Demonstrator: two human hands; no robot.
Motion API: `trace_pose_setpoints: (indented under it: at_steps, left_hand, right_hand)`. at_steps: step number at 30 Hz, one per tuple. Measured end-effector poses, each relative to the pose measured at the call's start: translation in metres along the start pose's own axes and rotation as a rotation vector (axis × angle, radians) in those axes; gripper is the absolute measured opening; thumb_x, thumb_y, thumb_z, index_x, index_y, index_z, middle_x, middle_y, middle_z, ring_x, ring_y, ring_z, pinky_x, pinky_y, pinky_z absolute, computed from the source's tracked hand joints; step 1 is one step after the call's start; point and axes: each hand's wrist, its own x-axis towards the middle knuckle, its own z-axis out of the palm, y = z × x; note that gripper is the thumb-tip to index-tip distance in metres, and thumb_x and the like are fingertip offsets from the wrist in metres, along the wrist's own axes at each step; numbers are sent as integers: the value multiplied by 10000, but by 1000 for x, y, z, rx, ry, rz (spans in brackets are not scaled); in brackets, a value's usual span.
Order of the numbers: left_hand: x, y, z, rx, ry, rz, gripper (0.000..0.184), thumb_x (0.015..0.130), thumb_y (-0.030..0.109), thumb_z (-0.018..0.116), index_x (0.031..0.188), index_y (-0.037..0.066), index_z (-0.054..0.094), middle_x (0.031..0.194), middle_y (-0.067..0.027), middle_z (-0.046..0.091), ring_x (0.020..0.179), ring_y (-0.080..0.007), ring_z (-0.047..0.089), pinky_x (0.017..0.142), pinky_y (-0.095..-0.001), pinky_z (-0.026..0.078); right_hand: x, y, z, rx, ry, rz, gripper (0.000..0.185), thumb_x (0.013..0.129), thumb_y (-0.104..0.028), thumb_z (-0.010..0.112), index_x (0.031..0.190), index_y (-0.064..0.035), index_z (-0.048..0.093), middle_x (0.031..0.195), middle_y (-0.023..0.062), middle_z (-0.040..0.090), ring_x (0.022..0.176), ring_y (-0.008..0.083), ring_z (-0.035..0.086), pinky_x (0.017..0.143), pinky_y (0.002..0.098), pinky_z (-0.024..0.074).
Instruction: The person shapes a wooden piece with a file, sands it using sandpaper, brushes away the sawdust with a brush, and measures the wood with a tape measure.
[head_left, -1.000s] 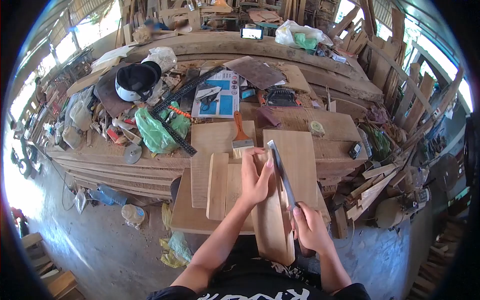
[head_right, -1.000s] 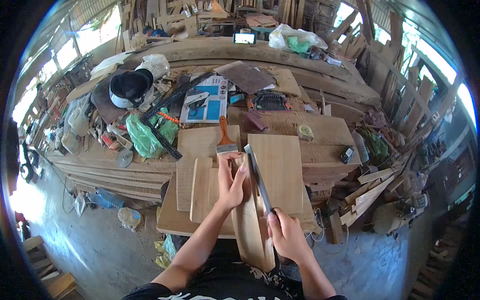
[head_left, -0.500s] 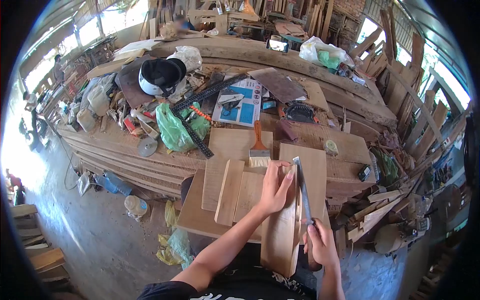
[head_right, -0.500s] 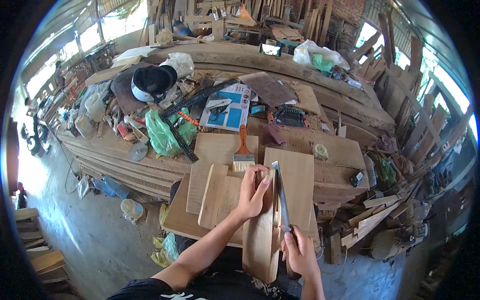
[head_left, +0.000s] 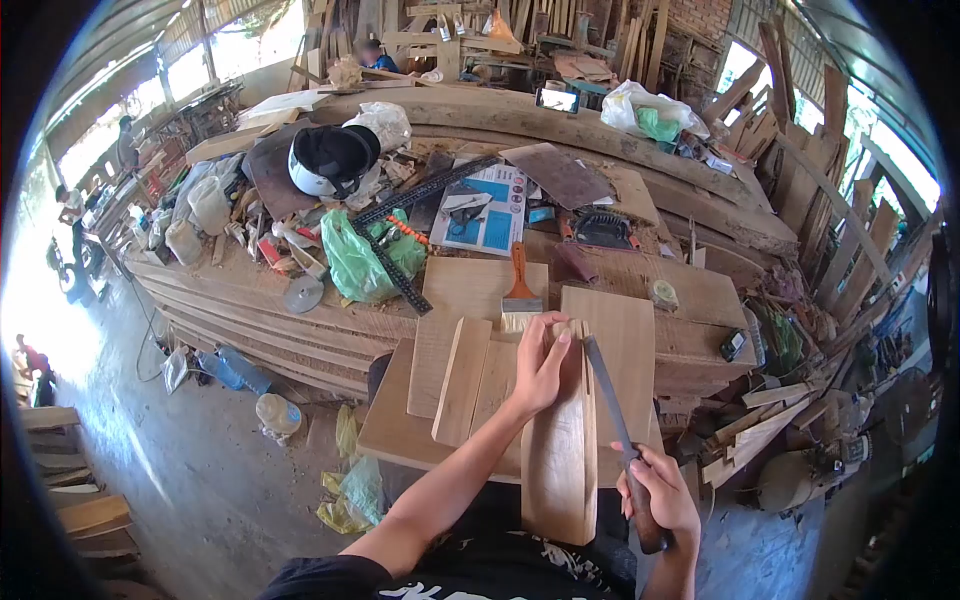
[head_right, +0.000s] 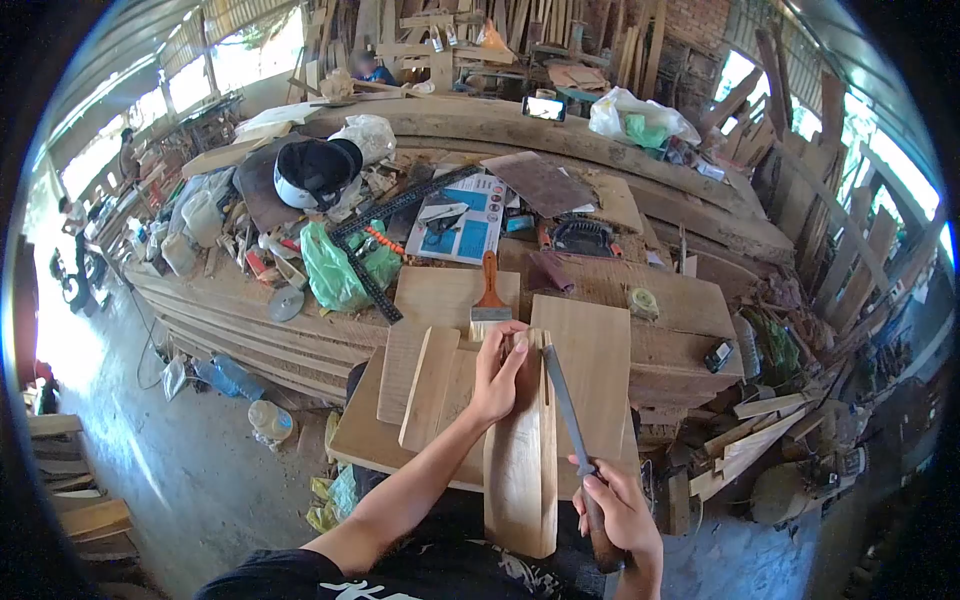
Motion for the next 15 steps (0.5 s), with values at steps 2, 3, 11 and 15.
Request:
trace_pose_setpoints:
  at_steps: [2,3,11,15]
  left_hand:
    - [2,-6,1,18,7,46,241,1034,74,535,1267,23,567,1073,-12,548,944,-75,489,873,-240,404]
    - [3,-6,2,28,11,67,245,1036,79,533,1270,23,578,1081,-12,552,954,-74,492,883,-239,404]
    - [5,6,2,-264,40,-147,231,1025,85,518,1211,-6,621,1098,-42,635,1065,-97,560,960,-247,402]
    - [13,34,-9,-384,83,-103,155,1032,98,535,1110,10,635,982,-11,624,884,-63,534,828,-220,412]
  right_hand:
    - [-4,2,-3,2,-13,11,420,1092,-189,430,1442,35,491,767,74,598,571,135,598,574,257,488]
    - [-6,5,-4,5,-19,19,423,1091,-190,429,1445,34,490,769,73,597,574,137,600,578,257,491]
    - [-9,25,-16,61,-101,-12,496,1075,-201,464,1510,37,436,899,166,685,629,169,639,620,279,521]
    - [-4,34,-17,204,-147,-86,518,1068,-222,504,1500,56,441,909,193,685,631,192,644,629,292,527]
